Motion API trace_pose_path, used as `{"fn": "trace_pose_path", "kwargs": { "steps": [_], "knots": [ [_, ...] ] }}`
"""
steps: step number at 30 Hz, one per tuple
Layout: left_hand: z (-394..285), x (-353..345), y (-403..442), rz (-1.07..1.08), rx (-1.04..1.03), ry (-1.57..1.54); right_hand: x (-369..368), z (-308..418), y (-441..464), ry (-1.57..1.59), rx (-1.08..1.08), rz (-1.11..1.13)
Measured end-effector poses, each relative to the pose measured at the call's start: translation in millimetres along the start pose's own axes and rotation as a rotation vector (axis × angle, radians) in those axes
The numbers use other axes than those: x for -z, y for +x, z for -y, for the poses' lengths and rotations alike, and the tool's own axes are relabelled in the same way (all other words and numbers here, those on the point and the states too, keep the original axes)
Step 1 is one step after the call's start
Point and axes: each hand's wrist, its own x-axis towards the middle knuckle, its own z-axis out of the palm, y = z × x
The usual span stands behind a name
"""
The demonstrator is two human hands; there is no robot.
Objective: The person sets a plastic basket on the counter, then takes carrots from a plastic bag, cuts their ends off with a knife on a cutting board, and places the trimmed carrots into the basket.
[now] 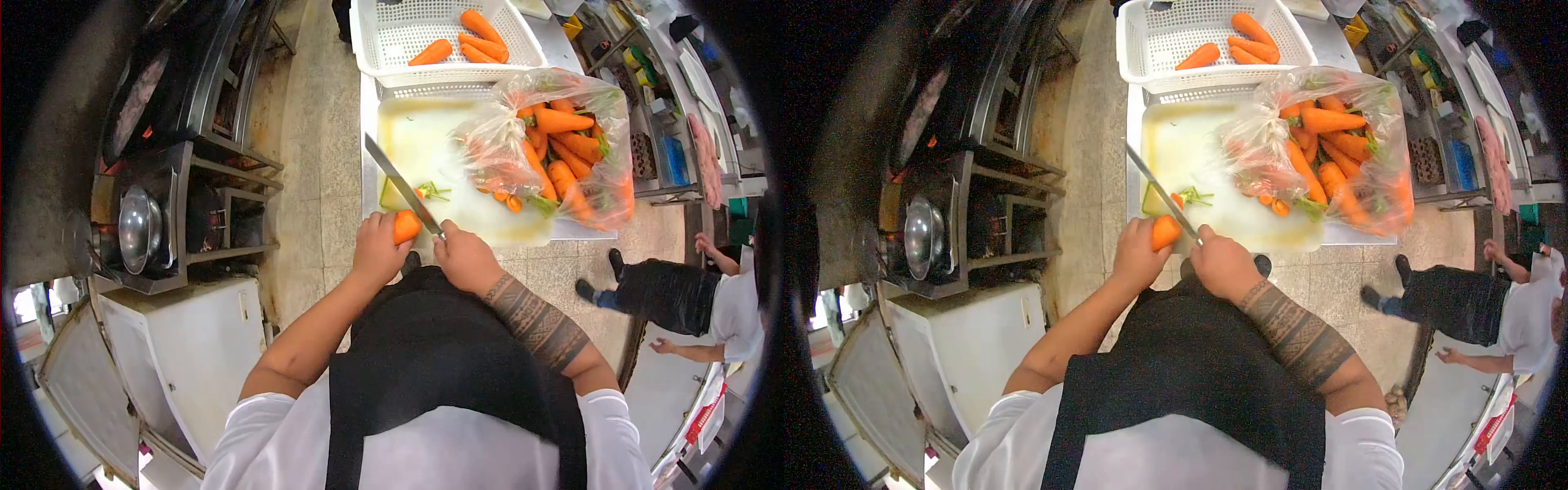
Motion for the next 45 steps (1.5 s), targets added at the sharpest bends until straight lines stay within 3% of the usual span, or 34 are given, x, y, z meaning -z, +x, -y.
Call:
{"fn": "trace_pose_path", "kwargs": {
  "steps": [7, 10, 11, 14, 15, 18, 21, 27, 36, 38, 42, 45],
  "knots": [
    [-10, 87, -17, -0.219, 0.114, -0.251, 40, -51, 0, 0.004, -0.123, -0.297],
    [-23, 122, -8, -0.373, 0.102, -0.405, 40, -24, -20, -0.005, -0.083, -0.108],
    [-20, 122, -4, -0.434, 0.023, -0.413, 37, -14, -26, 0.014, -0.091, -0.017],
    [-13, 109, 12, -0.411, 0.042, -0.811, 24, -19, -26, 0.109, -0.045, 0.039],
    [-12, 99, 16, -0.387, 0.078, -0.854, 11, -42, -20, 0.144, 0.005, -0.069],
    [5, 44, 20, -0.232, 0.178, -0.968, 32, -50, -10, 0.252, -0.122, -0.168],
    [25, -3, 6, -0.112, 0.157, -0.704, 42, -56, -5, 0.162, -0.082, -0.161],
    [31, -17, -13, -0.134, 0.165, -0.601, 61, -18, -8, 0.139, -0.014, -0.106],
    [27, -10, -10, -0.148, 0.199, -0.553, 25, -24, 19, 0.095, -0.028, 0.012],
    [32, -8, -5, -0.189, 0.213, -0.677, 33, -34, 15, 0.106, -0.011, 0.007],
    [20, 34, 55, -0.288, 0.249, -0.633, 55, -74, 0, 0.031, -0.073, -0.088],
    [-9, 70, 137, -0.357, 0.103, -0.540, 77, -89, -14, -0.024, -0.117, -0.091]
  ]
}}
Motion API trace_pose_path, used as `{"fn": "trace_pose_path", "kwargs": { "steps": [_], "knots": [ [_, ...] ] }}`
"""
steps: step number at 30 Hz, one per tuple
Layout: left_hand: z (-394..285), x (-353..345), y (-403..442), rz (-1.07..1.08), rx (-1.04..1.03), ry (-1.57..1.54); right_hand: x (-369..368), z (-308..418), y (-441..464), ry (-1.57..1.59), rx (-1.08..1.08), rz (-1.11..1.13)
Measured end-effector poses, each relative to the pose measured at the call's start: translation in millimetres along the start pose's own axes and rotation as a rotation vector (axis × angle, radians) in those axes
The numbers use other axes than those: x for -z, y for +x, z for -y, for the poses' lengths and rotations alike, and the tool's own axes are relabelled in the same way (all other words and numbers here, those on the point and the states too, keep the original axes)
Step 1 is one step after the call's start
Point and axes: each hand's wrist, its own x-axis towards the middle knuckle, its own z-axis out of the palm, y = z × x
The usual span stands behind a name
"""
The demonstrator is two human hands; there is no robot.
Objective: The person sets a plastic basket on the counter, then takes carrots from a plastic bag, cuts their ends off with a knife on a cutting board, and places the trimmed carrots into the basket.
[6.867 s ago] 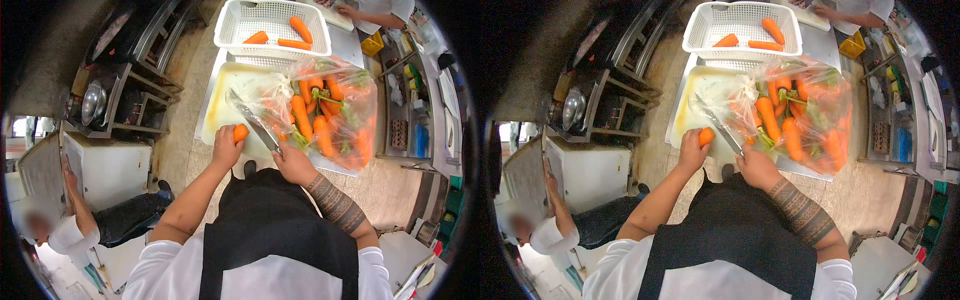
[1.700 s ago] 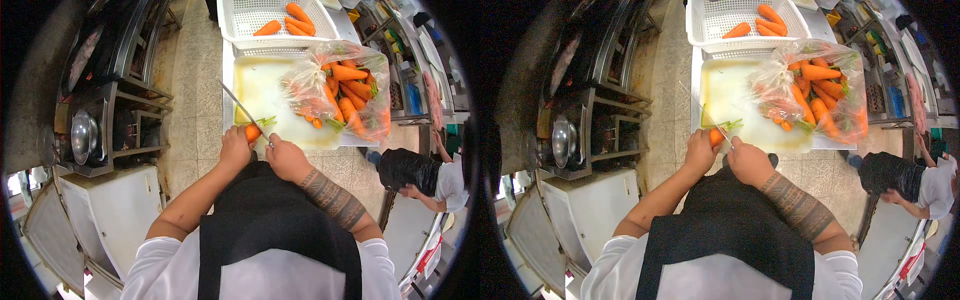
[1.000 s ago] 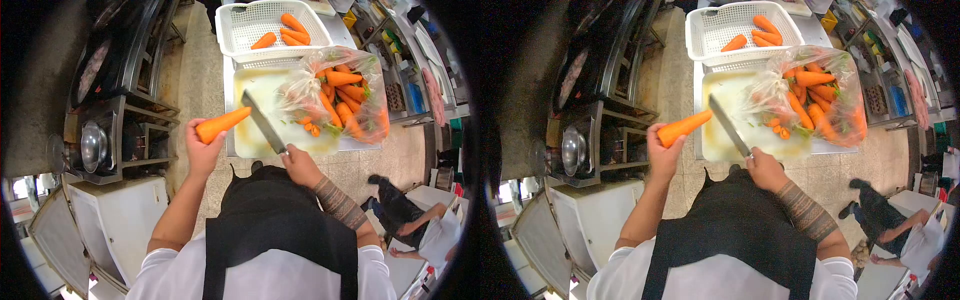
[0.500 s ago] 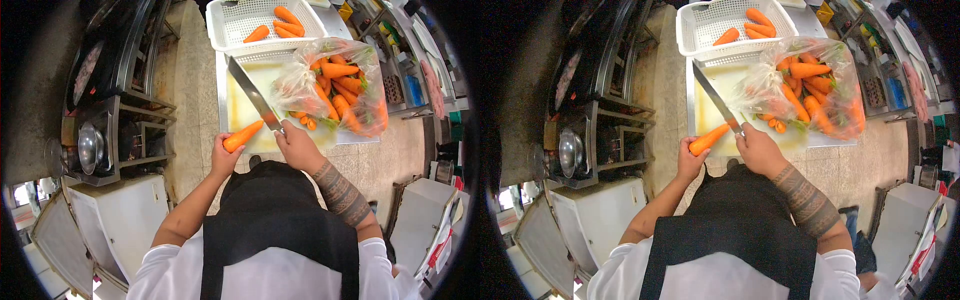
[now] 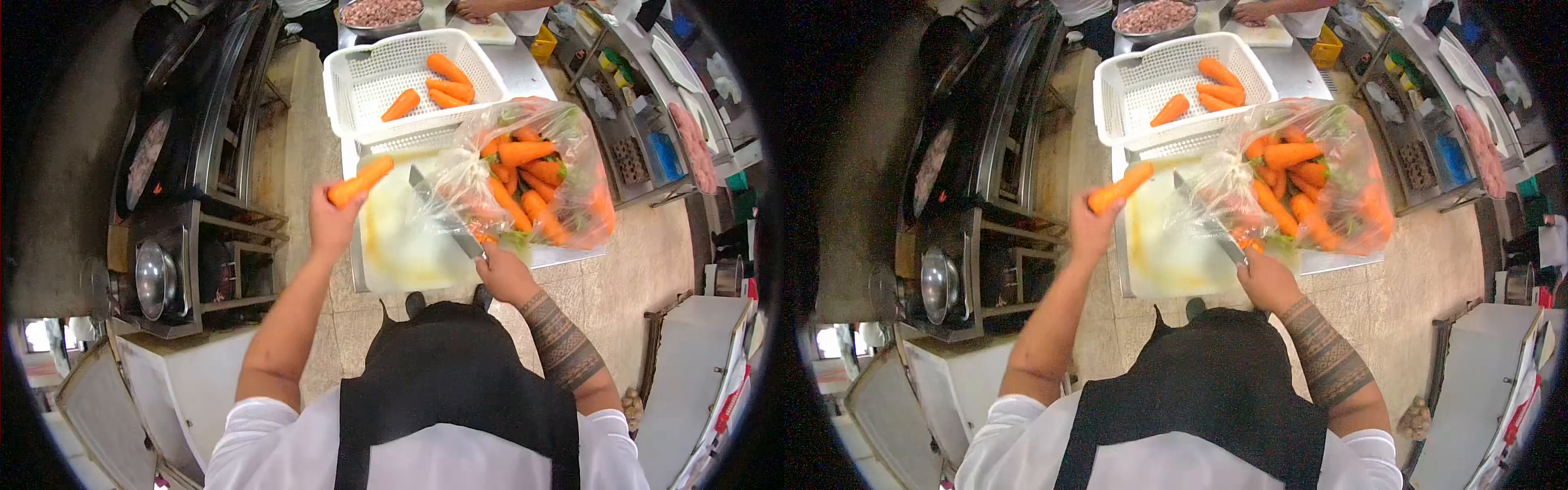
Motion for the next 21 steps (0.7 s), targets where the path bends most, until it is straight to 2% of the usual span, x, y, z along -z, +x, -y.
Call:
{"fn": "trace_pose_path", "kwargs": {
  "steps": [3, 6, 8, 10, 11, 12, 14, 16, 18, 20, 21],
  "knots": [
    [-44, -39, 87, 0.029, -0.166, 0.138, -5, 1, -6, -0.010, 0.019, -0.020],
    [-59, -90, 160, 0.131, -0.107, 0.221, -2, 3, -5, -0.028, -0.014, 0.009],
    [-42, -122, 189, 0.231, -0.086, 0.309, -3, -4, -4, 0.008, 0.012, 0.011],
    [-8, -150, 193, -0.004, -0.433, 0.636, -5, -7, -5, 0.031, 0.013, 0.007],
    [-1, -161, 193, -0.136, -0.603, 0.796, -4, -8, -6, 0.041, 0.021, 0.008],
    [-38, -165, 170, -0.127, -0.680, 0.601, -1, -8, -5, 0.041, 0.009, 0.040],
    [-87, -182, 125, 0.035, -0.722, 0.346, -1, -16, -3, 0.060, 0.041, 0.038],
    [-118, -207, 73, 0.308, -0.690, 0.023, -2, -22, -1, 0.070, 0.062, 0.063],
    [-138, -231, 35, 0.449, -0.800, 0.188, 1, -25, 4, 0.066, 0.078, 0.099],
    [-154, -257, 19, 0.499, -0.743, 0.598, 4, -27, 7, 0.055, 0.111, 0.108],
    [-153, -268, 21, 0.553, -0.656, 0.682, 5, -28, 8, 0.050, 0.128, 0.112]
  ]
}}
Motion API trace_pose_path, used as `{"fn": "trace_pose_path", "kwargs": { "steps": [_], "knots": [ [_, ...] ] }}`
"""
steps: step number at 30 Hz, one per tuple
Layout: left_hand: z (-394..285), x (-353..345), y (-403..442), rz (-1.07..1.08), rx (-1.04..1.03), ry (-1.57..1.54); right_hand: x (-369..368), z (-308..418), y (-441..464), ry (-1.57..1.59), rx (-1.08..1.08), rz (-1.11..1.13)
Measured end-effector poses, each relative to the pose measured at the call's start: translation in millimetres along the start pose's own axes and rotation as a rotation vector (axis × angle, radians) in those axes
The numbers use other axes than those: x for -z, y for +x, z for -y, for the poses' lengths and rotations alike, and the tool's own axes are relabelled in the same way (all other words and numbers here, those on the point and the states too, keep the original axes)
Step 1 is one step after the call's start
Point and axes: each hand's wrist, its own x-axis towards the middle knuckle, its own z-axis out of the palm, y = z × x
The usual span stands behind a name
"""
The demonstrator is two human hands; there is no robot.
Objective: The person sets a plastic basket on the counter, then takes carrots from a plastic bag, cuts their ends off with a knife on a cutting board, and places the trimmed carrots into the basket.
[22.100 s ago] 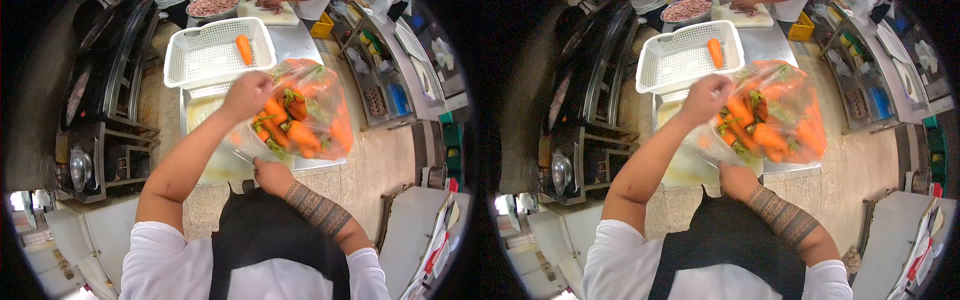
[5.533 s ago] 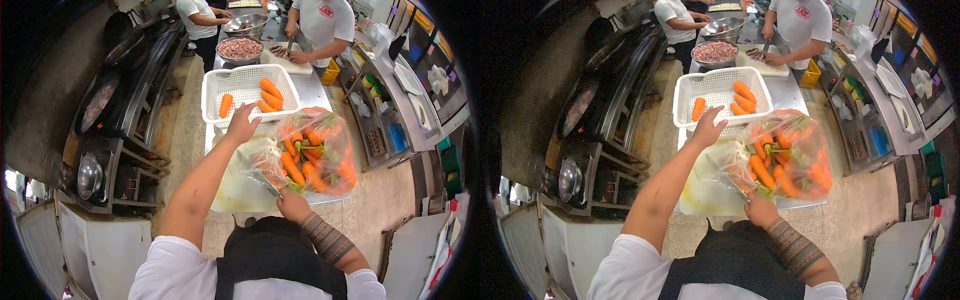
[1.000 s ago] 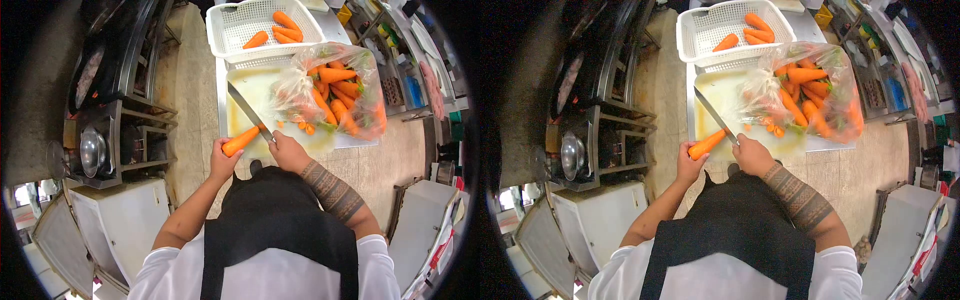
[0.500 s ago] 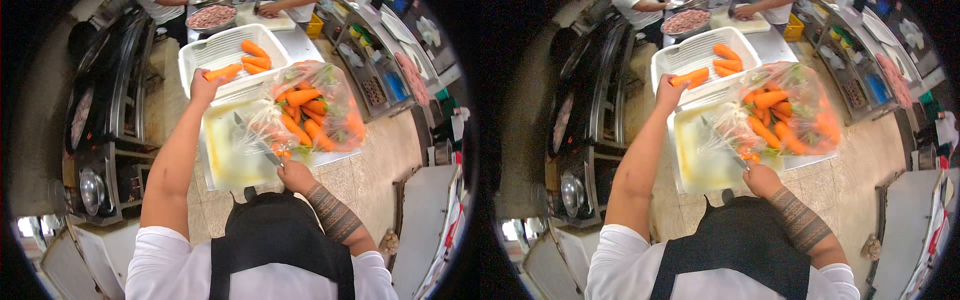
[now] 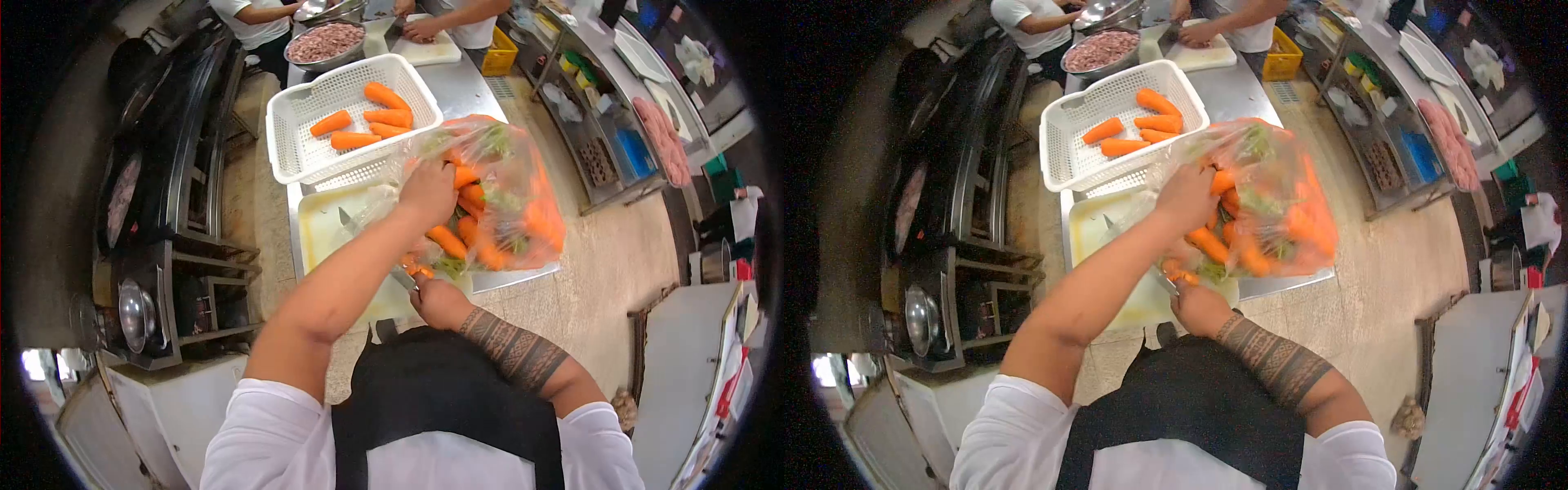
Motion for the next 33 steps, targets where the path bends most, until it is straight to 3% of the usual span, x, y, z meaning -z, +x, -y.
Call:
{"fn": "trace_pose_path", "kwargs": {
  "steps": [2, 5, 8, 11, 15, 17, 20, 23, 26, 33],
  "knots": [
    [10, -25, 15, 0.199, 0.149, 0.059, 4, 0, 2, -0.001, -0.008, 0.024],
    [24, -44, 22, 0.207, 0.110, 0.164, 5, 0, 2, -0.005, -0.002, 0.047],
    [-8, 16, 7, 0.327, 0.173, 0.096, 4, -8, 4, 0.034, 0.046, 0.026],
    [-24, 76, -34, 0.295, 0.294, -0.115, 11, -2, 3, 0.059, 0.044, 0.026],
    [-1, 103, -134, -0.021, 0.270, -0.253, -1, -18, 13, 0.036, 0.100, 0.012],
    [9, 106, -190, -0.095, 0.465, -0.279, 0, -16, 12, 0.050, 0.105, -0.018],
    [42, 78, -262, 0.008, 0.709, -0.288, 3, -8, 11, 0.052, 0.110, -0.043],
    [50, 42, -304, 0.087, 0.769, -0.237, 2, 0, 8, 0.009, 0.096, -0.059],
    [46, 20, -312, 0.221, 0.760, -0.161, -3, 3, 12, -0.065, 0.067, -0.031],
    [43, -1, -318, 0.138, 0.724, -0.094, 11, 52, 11, -0.012, 0.188, -0.088]
  ]
}}
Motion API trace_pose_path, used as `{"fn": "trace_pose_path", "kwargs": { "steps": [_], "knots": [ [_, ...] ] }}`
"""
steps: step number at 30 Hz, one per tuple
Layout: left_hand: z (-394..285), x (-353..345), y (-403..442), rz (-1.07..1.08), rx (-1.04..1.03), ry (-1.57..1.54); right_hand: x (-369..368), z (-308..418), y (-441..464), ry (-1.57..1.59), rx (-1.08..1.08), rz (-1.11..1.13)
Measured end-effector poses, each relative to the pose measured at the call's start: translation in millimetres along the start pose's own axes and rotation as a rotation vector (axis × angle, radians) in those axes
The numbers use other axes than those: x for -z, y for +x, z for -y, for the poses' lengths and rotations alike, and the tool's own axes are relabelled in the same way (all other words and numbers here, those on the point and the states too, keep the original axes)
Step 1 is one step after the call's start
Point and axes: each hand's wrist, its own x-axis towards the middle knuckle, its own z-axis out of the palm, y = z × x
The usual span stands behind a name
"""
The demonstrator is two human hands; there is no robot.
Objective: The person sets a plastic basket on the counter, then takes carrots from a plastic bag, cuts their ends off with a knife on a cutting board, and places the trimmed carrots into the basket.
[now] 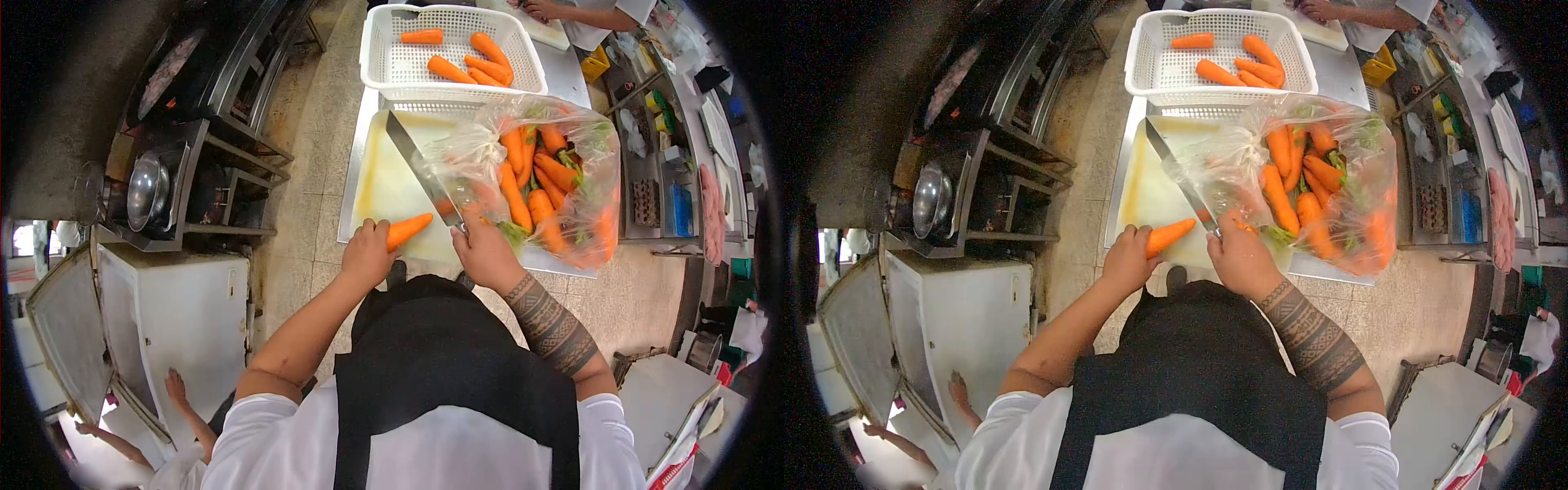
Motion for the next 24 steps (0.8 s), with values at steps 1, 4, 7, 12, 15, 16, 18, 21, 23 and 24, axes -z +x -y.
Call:
{"fn": "trace_pose_path", "kwargs": {
  "steps": [1, 4, 7, 12, 15, 16, 18, 21, 23, 24],
  "knots": [
    [0, 0, 0, -0.007, -0.005, 0.001, -1, 7, 1, 0.010, -0.013, 0.006],
    [-3, 3, 0, 0.030, 0.010, -0.011, -36, -4, 4, -0.055, -0.038, 0.071],
    [-5, 20, 3, 0.071, -0.039, 0.099, -45, -7, 3, -0.017, -0.151, 0.119],
    [21, 19, 25, -0.339, -0.278, 0.330, -29, -31, -5, -0.026, -0.174, 0.049],
    [29, 9, 35, -0.226, -0.107, -0.150, -20, -34, -15, -0.012, -0.220, 0.063],
    [26, 4, 35, -0.161, -0.074, -0.242, -17, -33, -17, 0.009, -0.230, 0.071],
    [14, 0, 30, -0.096, -0.115, -0.256, -19, -32, -20, 0.027, -0.212, 0.043],
    [-3, -2, 16, -0.123, -0.281, -0.102, -20, -33, -23, 0.038, -0.190, 0.019],
    [-1, -10, 15, -0.181, -0.318, -0.098, -20, -35, -21, 0.031, -0.188, 0.022],
    [3, -19, 19, -0.185, -0.240, -0.169, -19, -36, -20, 0.022, -0.193, 0.028]
  ]
}}
